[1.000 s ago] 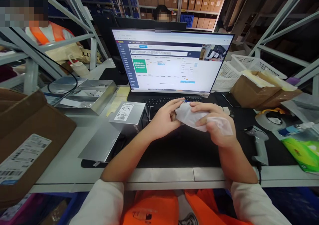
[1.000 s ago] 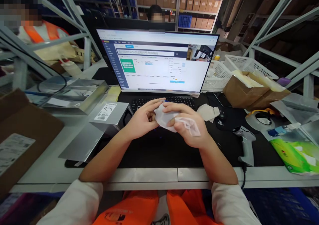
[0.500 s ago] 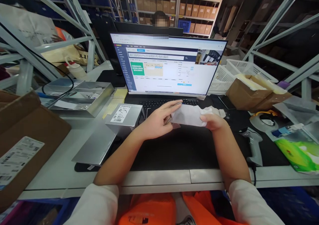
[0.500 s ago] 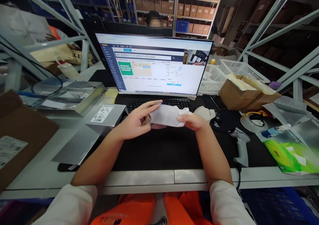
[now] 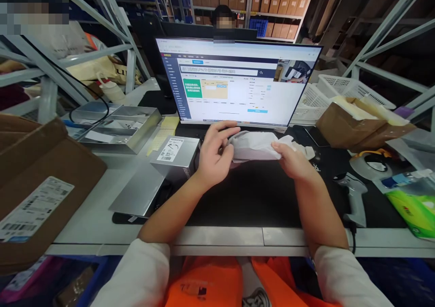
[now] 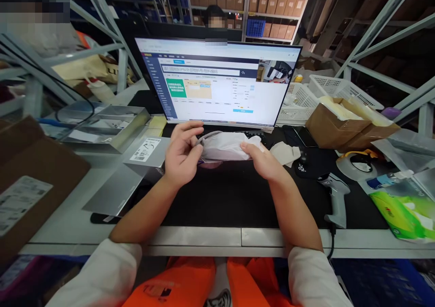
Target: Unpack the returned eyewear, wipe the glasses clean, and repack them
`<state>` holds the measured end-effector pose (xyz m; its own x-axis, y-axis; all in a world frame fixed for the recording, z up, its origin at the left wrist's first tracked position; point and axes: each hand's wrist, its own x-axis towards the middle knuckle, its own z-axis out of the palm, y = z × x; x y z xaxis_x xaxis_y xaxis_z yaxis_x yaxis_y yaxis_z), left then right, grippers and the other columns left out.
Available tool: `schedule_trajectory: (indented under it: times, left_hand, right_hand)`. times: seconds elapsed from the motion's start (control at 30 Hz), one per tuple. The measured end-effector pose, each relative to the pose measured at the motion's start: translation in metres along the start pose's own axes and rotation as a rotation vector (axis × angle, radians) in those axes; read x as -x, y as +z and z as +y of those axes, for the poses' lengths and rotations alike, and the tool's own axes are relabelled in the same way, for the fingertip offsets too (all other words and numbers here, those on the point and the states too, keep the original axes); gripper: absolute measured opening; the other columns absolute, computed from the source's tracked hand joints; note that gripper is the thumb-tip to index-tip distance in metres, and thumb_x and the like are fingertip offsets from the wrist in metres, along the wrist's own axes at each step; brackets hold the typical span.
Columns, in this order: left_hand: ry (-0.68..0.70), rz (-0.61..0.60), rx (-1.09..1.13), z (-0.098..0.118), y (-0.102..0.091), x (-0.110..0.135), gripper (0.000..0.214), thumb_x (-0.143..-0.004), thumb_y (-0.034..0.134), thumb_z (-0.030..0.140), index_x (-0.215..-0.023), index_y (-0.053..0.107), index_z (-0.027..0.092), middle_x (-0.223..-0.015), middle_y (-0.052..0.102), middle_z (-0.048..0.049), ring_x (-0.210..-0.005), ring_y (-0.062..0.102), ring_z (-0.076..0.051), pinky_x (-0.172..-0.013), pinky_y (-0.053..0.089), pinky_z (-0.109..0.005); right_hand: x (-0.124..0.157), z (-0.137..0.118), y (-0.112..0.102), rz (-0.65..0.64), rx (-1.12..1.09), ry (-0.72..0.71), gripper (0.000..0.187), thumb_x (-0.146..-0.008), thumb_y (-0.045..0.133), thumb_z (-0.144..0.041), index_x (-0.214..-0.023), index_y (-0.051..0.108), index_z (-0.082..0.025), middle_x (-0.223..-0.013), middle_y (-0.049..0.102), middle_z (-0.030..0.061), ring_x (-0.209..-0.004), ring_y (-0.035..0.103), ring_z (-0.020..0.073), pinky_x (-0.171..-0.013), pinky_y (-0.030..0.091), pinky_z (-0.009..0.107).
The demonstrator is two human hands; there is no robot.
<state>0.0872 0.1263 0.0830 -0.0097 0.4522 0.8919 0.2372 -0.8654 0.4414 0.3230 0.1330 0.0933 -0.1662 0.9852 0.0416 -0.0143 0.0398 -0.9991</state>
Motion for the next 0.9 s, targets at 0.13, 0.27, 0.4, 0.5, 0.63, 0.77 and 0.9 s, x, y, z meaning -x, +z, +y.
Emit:
schedule_trajectory:
  times: [0.13,0.27,0.4,0.5,0.63,0.77,0.9]
  left_hand:
    - [0.201,-0.076,-0.055,0.012,0.0,0.002,0.037,-0.095,0.052,0.005,-0.125,0.063,0.023,-0.131,0.063,-0.0117,-0.101,0.066,-0.017,-0.082,0.058,-0.032]
    - [0.197,-0.162,0.067,0.015,-0.003,0.001,0.036,-0.096,0.053,0.009,-0.127,0.06,0.025,-0.127,0.066,-0.011,-0.105,0.066,-0.019,-0.076,0.058,-0.031]
    - [0.088,-0.136,0.018,0.013,-0.006,-0.001,0.036,-0.1,0.051,0.015,-0.134,0.057,0.025,-0.134,0.062,-0.013,-0.085,0.064,-0.013,-0.069,0.056,-0.028]
    - [0.08,-0.164,-0.072,0.017,-0.006,-0.001,0.036,-0.101,0.048,0.014,-0.134,0.056,0.024,-0.136,0.062,-0.0138,-0.101,0.067,-0.018,-0.082,0.06,-0.034]
    - [0.148,-0.182,-0.042,0.031,-0.004,0.004,0.041,-0.098,0.048,0.008,-0.136,0.053,0.024,-0.137,0.063,-0.0135,-0.124,0.063,-0.022,-0.096,0.06,-0.041]
    - [0.184,-0.256,-0.02,0.043,0.001,0.009,0.045,-0.097,0.049,0.005,-0.138,0.05,0.025,-0.142,0.062,-0.0137,-0.13,0.061,-0.022,-0.101,0.058,-0.042]
    - [0.251,-0.277,-0.047,0.05,0.003,0.011,0.046,-0.095,0.048,0.001,-0.135,0.051,0.023,-0.142,0.062,-0.0149,-0.13,0.061,-0.021,-0.103,0.057,-0.041]
  right_hand:
    - [0.004,0.0,0.009,-0.124,-0.01,-0.048,0.031,-0.085,0.067,-0.054,-0.098,0.075,-0.028,-0.104,0.075,0.002,-0.112,0.065,0.0261,-0.102,0.05,0.037]
    - [-0.004,0.001,0.013,-0.43,-0.121,0.069,0.051,-0.072,0.074,-0.06,-0.103,0.076,-0.02,-0.106,0.077,0.0084,-0.116,0.065,0.0315,-0.104,0.051,0.046]
    - [-0.001,0.0,0.022,-0.374,-0.031,0.005,0.047,-0.082,0.071,-0.059,-0.107,0.075,-0.02,-0.113,0.076,0.0066,-0.116,0.065,0.0277,-0.11,0.046,0.043]
    - [0.009,-0.005,0.031,-0.318,0.141,-0.106,0.039,-0.094,0.061,-0.054,-0.107,0.073,-0.019,-0.111,0.074,0.0043,-0.109,0.064,0.0231,-0.103,0.049,0.036]
    - [0.02,-0.011,0.038,-0.203,0.274,-0.18,0.04,-0.1,0.051,-0.051,-0.086,0.066,-0.017,-0.085,0.068,0.0022,-0.08,0.059,0.0169,-0.074,0.048,0.029]
    - [0.023,-0.009,0.046,-0.111,0.381,-0.249,0.042,-0.101,0.047,-0.049,-0.073,0.056,-0.019,-0.069,0.055,-0.001,-0.065,0.048,0.0127,-0.061,0.039,0.027]
    - [0.026,-0.004,0.058,-0.174,0.467,-0.377,0.03,-0.099,0.049,-0.039,-0.078,0.057,-0.019,-0.086,0.063,0.0033,-0.077,0.054,0.0156,-0.072,0.045,0.029]
